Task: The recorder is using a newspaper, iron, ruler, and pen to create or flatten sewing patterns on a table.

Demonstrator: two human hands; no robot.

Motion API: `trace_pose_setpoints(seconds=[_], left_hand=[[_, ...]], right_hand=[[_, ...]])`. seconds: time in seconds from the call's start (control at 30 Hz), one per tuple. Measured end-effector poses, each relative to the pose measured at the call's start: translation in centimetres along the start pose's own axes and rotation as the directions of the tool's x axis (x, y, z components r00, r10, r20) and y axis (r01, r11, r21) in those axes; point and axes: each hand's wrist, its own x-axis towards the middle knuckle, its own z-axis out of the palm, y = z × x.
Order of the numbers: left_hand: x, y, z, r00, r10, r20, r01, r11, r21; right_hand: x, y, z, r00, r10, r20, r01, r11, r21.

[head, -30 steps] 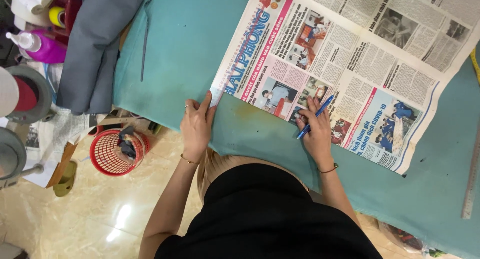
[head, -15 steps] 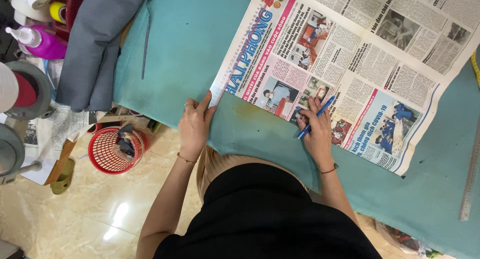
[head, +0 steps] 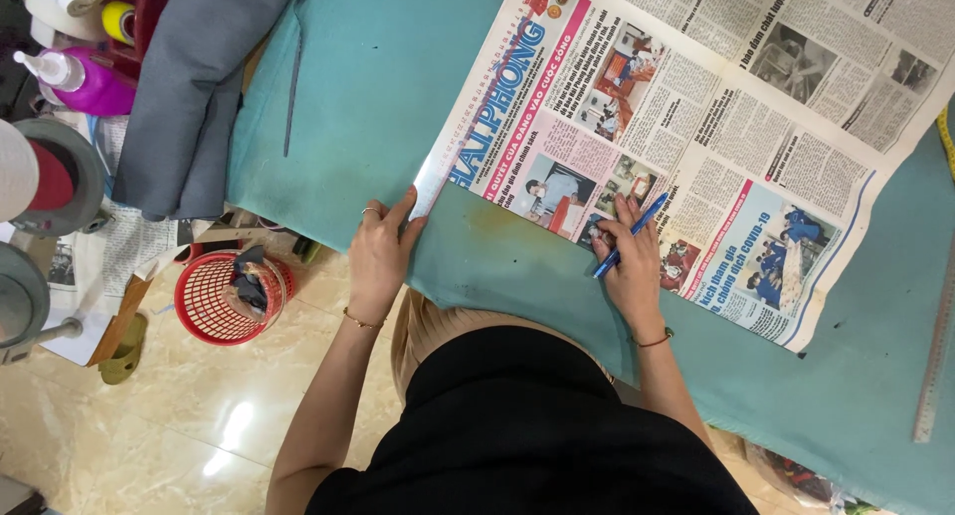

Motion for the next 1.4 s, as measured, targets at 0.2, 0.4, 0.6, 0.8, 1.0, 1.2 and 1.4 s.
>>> trace_pose_setpoints(seconds=[0.2, 0.4, 0.6, 0.8, 1.0, 1.2, 1.4], left_hand=[[-0.2, 0.0, -0.8, 0.999, -0.025, 0.025, 0.025, 1.0, 0.017], [-0.5, -0.7, -0.9, 1.0, -0.007, 0.019, 0.007, 1.0, 0.011], [-0.6, -1.1, -0.9, 0.999, -0.015, 0.035, 0.015, 1.0, 0.018], [-0.7, -1.2, -1.0, 1.0, -0.001, 0.027, 0.001, 1.0, 0.005], [-0.6, -1.1, -1.3, 0.997, -0.03, 0.066, 0.031, 1.0, -0.004], [-0.6, -1.0, -1.3, 0.999, -0.03, 0.04, 0.03, 1.0, 0.004], [-0.7, -1.0, -1.1, 0.999, -0.015, 0.041, 0.014, 1.0, 0.015]], right_hand=[[-0.1, 0.1, 0.2, 1.0, -0.021, -0.016, 0.021, 1.0, -0.002], [-0.1, 0.2, 0.3, 0.999, -0.023, -0.024, 0.023, 1.0, 0.0], [-0.3, 0.5, 0.5, 1.0, -0.006, -0.013, 0.005, 1.0, -0.026], [-0.2, 0.3, 0.3, 1.0, -0.008, -0.018, 0.008, 1.0, -0.001], [-0.2, 0.3, 0.3, 1.0, 0.011, -0.006, -0.012, 1.0, -0.018], [-0.1, 0.1, 0.2, 1.0, 0.0, -0.018, -0.001, 1.0, -0.02], [-0.1, -0.1, 0.2, 0.999, -0.014, -0.036, 0.013, 1.0, -0.016]])
